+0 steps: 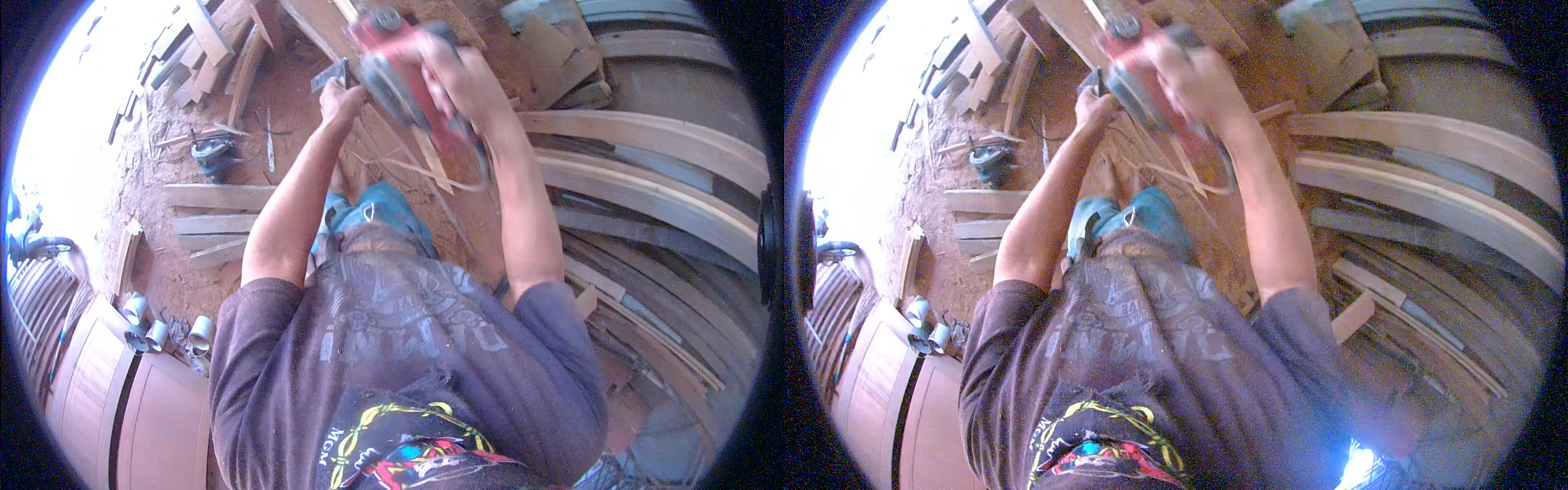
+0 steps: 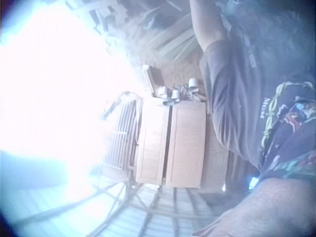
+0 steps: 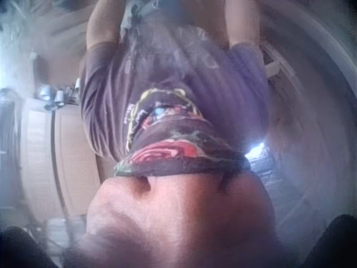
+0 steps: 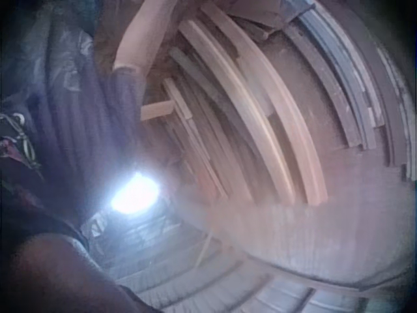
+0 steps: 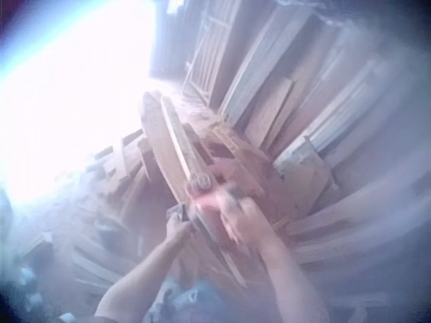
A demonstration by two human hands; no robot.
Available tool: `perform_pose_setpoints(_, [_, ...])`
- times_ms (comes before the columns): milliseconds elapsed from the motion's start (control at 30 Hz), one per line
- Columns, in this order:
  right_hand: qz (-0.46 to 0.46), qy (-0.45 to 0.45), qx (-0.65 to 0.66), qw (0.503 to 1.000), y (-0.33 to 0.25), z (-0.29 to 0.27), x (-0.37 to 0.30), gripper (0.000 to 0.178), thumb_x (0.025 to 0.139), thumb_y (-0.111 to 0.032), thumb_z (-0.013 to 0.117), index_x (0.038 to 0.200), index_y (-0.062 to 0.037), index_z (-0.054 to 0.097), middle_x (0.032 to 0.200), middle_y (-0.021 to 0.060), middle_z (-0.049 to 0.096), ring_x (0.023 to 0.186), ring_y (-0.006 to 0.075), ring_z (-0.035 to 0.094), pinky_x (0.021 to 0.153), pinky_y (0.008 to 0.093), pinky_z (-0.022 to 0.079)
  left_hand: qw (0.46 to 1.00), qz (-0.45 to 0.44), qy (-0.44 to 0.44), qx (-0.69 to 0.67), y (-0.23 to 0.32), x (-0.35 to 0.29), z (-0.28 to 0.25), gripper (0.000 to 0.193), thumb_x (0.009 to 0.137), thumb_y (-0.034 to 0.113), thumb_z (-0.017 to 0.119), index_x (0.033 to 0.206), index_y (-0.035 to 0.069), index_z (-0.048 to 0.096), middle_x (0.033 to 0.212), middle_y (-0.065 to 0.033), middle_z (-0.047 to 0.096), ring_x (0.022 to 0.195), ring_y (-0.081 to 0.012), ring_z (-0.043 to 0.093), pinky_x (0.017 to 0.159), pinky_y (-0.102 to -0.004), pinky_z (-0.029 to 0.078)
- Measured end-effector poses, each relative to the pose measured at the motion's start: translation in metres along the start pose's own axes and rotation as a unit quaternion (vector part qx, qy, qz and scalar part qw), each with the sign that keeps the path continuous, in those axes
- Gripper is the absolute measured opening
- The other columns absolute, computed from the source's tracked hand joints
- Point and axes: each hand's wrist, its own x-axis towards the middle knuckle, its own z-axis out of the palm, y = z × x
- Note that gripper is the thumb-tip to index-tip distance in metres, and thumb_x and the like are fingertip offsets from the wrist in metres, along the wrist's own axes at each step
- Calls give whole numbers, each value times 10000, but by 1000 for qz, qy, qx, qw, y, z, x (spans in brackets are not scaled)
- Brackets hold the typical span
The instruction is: The person sands a wooden plank using a handheld electric sander. They repeatedly flip the plank and move the sander along its length to smooth the surface. The person also uses a metal square to check the plank's edges and corners during the process.
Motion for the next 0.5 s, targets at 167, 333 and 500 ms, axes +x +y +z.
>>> perform_pose_setpoints(167, [164,54,-22,985,59,-40,-222,464,1050,-449,568,762,-86,595,638,-45,530,532,50,468,491,258,342,997,-37,-51,-52,7,-3,-3,537,836,466,887,1055,16,693,953,-120,767,767,-215,739,685,-367,599])
perform_pose_setpoints(333, [242,94,36,965,63,-46,-294,406,1052,-368,592,790,-59,611,669,-40,536,562,45,480,499,244,352,992,-31,-60,-106,-6,-2,5,493,854,445,884,1046,26,711,917,-82,743,703,-186,688,604,-334,557])
perform_pose_setpoints(500, [213,88,48,972,58,-36,-239,416,1070,-380,592,802,-61,602,691,-43,535,573,40,486,497,232,359,995,-39,-36,-84,1,-5,6,388,867,404,892,1011,71,756,803,-17,720,596,-142,614,543,-324,495])
